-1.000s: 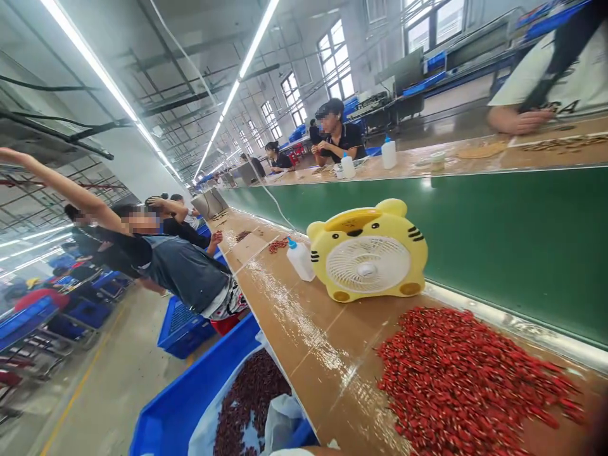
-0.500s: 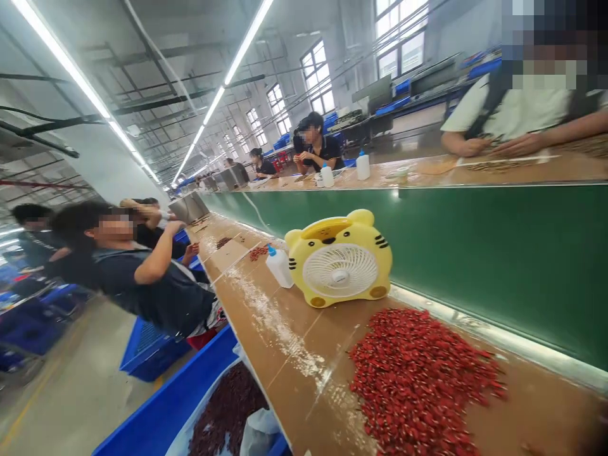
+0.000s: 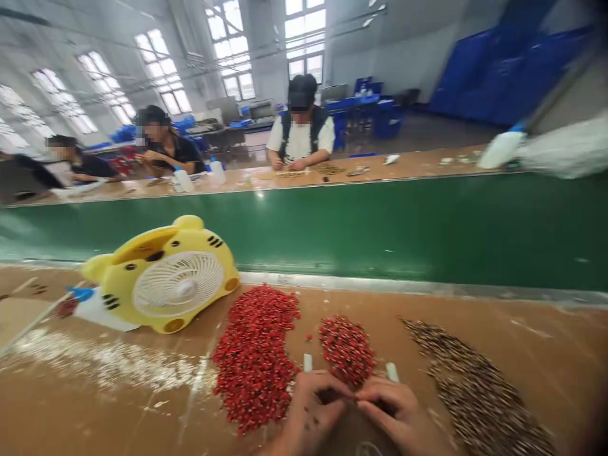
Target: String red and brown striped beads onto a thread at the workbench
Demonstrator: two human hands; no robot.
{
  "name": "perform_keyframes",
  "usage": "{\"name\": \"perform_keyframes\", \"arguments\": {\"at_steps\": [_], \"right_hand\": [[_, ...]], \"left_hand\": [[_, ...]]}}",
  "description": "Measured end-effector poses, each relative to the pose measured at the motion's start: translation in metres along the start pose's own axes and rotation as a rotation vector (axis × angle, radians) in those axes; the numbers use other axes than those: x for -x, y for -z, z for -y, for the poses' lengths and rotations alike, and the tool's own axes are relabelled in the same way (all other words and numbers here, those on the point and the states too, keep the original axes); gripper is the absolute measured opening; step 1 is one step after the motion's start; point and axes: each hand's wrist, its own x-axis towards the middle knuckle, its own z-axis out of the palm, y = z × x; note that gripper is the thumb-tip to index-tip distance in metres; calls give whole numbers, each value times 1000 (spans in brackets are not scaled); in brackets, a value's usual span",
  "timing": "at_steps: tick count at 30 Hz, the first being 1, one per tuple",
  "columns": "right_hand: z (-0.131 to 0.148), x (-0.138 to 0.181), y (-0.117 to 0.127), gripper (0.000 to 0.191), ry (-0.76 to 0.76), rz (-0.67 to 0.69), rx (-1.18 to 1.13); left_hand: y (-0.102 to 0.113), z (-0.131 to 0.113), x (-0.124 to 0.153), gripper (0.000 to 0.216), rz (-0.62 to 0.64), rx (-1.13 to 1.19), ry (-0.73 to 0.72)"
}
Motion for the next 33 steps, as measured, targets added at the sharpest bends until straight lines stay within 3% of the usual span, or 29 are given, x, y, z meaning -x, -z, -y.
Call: {"name": "perform_keyframes", "arguments": {"at_steps": [9, 13, 18, 23, 29, 33], "right_hand": [[5, -1, -8, 30, 9, -104, -19], [1, 1, -6, 34, 25, -166, -64], [4, 1, -3, 42, 60, -200, -93], [8, 5, 0, 46, 171, -213, 7], [8, 14, 7, 43, 328, 7, 57], [4, 15, 3, 43, 325, 50, -24]], "left_hand": [[8, -10, -8, 12, 67, 18, -80], [18, -23, -7, 10, 0, 10, -87], [31, -43, -27, 16, -87, -328, -162], [31, -57, -60, 21, -26, -529, -211], [64, -63, -66, 23, -28, -816, -221], [66, -59, -62, 17, 49, -976, -164]]}}
